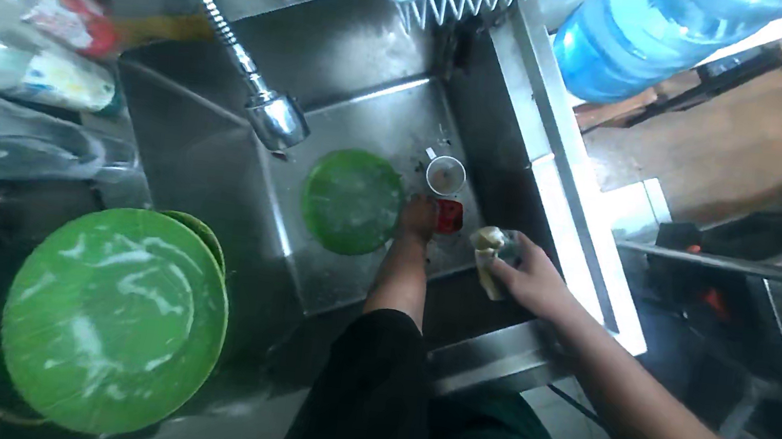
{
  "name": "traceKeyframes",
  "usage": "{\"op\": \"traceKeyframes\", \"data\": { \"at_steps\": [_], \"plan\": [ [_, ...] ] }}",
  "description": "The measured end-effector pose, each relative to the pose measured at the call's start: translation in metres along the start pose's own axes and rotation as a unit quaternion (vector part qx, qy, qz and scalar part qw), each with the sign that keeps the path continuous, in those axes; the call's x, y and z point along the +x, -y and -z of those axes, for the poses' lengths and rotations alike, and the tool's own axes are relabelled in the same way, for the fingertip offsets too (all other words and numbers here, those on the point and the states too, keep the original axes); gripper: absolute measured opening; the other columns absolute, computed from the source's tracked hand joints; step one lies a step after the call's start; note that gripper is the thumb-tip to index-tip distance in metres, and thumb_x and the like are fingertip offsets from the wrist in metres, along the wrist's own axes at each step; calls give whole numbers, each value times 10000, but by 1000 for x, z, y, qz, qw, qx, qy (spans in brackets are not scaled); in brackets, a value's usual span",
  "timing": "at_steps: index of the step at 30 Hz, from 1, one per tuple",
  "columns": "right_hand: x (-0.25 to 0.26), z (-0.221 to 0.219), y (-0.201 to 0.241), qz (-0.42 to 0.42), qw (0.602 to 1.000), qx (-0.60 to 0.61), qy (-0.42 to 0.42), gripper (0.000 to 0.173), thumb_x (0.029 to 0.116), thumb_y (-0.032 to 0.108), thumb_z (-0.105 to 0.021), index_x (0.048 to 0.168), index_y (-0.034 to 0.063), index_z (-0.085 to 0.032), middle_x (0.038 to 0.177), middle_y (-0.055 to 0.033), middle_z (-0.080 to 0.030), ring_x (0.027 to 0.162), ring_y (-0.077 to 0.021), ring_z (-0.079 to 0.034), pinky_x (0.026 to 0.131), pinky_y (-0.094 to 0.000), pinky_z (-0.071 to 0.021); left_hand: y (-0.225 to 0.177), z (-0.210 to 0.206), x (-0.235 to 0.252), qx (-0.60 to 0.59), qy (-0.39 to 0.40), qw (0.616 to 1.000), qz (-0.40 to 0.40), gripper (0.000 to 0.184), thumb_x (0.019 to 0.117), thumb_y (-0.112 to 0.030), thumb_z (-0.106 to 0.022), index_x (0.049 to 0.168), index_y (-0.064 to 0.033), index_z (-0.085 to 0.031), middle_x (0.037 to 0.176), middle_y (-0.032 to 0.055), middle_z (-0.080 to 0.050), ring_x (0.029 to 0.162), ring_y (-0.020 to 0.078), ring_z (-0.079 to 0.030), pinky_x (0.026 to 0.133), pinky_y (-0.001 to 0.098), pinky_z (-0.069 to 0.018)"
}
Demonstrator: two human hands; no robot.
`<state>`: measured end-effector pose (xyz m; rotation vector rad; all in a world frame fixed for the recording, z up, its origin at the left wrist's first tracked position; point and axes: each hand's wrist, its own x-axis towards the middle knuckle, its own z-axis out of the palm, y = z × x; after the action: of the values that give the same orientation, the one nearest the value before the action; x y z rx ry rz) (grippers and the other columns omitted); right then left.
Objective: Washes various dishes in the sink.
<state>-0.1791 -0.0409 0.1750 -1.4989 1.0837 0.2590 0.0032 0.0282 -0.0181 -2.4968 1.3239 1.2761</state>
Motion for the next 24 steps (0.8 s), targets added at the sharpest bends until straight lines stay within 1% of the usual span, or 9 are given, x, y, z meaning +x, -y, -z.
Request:
{"op": "traceKeyframes", "data": {
  "at_steps": [3, 5, 7, 9, 11, 14, 18, 21, 24],
  "plan": [
    [-4, 2, -4, 2, 1000, -4, -3, 509, 929, 283, -677, 1348, 24, -549, 1073, -92, -690, 919, -128, -686, 834, -340, -578, 7, -8, 9, 32, -3, 999, -33, 534, 836, -129, -797, 1332, -22, -631, 1472, 220, -514, 1356, 444, -477, 1056, 644, -433],
    [-6, 4, -5, 1, 1000, -2, -2, 517, 922, 291, -677, 1351, 33, -550, 1075, -90, -691, 918, -129, -689, 834, -345, -582, 9, -4, 9, 49, 7, 998, -44, 623, 792, -202, -841, 1342, -12, -619, 1494, 217, -485, 1369, 433, -461, 1081, 620, -419],
    [-8, 4, -7, 2, 1000, 3, -1, 515, 918, 282, -674, 1352, 35, -549, 1073, -87, -690, 911, -124, -689, 827, -336, -584, 12, -2, 7, 60, 9, 997, -54, 715, 763, -279, -869, 1362, 1, -594, 1509, 230, -465, 1376, 441, -449, 1084, 635, -401],
    [-9, 5, -9, 5, 1000, 8, 1, 513, 922, 277, -677, 1353, 30, -548, 1081, -91, -690, 916, -120, -688, 831, -327, -583, 13, 3, 3, 63, 14, 996, -62, 767, 782, -338, -857, 1412, -14, -563, 1520, 230, -461, 1398, 433, -433, 1119, 639, -356],
    [-10, 5, -10, 8, 1000, 11, 2, 514, 912, 282, -682, 1340, 29, -555, 1067, -86, -692, 902, -115, -689, 820, -326, -584, 11, 9, -5, 49, 13, 997, -66, 738, 795, -371, -841, 1399, -35, -581, 1475, 222, -513, 1389, 417, -450, 1142, 633, -332],
    [-11, 3, -9, 13, 1000, 8, -5, 506, 908, 275, -678, 1334, 30, -557, 1059, -85, -689, 896, -112, -687, 816, -326, -584, 14, 11, -8, -31, 3, 998, -56, 755, 793, -399, -841, 1397, -28, -582, 1400, 226, -580, 1340, 400, -514, 1145, 603, -363],
    [-15, 5, -5, 15, 1000, 14, -11, 494, 926, 253, -669, 1350, 27, -553, 1080, -84, -692, 909, -110, -691, 825, -321, -589, 18, 1, -7, -190, -41, 980, -53, 726, 765, -372, -878, 1358, -55, -605, 1294, 196, -653, 1211, 352, -626, 1048, 571, -489],
    [-17, 6, -5, 20, 999, 27, -23, 457, 934, 210, -664, 1334, 18, -554, 1065, -80, -686, 892, -95, -686, 810, -290, -586, 13, -1, -10, -264, -43, 963, -30, 757, 777, -398, -878, 1391, -75, -576, 1296, 177, -659, 1207, 321, -638, 1050, 553, -501],
    [-17, 8, -6, 28, 998, 37, -32, 433, 942, 179, -650, 1330, 14, -551, 1065, -79, -686, 894, -87, -686, 808, -274, -587, 5, -2, -13, -347, -58, 936, -21, 754, 757, -371, -902, 1356, -36, -591, 1258, 195, -665, 1186, 309, -642, 1050, 508, -506]
  ]
}}
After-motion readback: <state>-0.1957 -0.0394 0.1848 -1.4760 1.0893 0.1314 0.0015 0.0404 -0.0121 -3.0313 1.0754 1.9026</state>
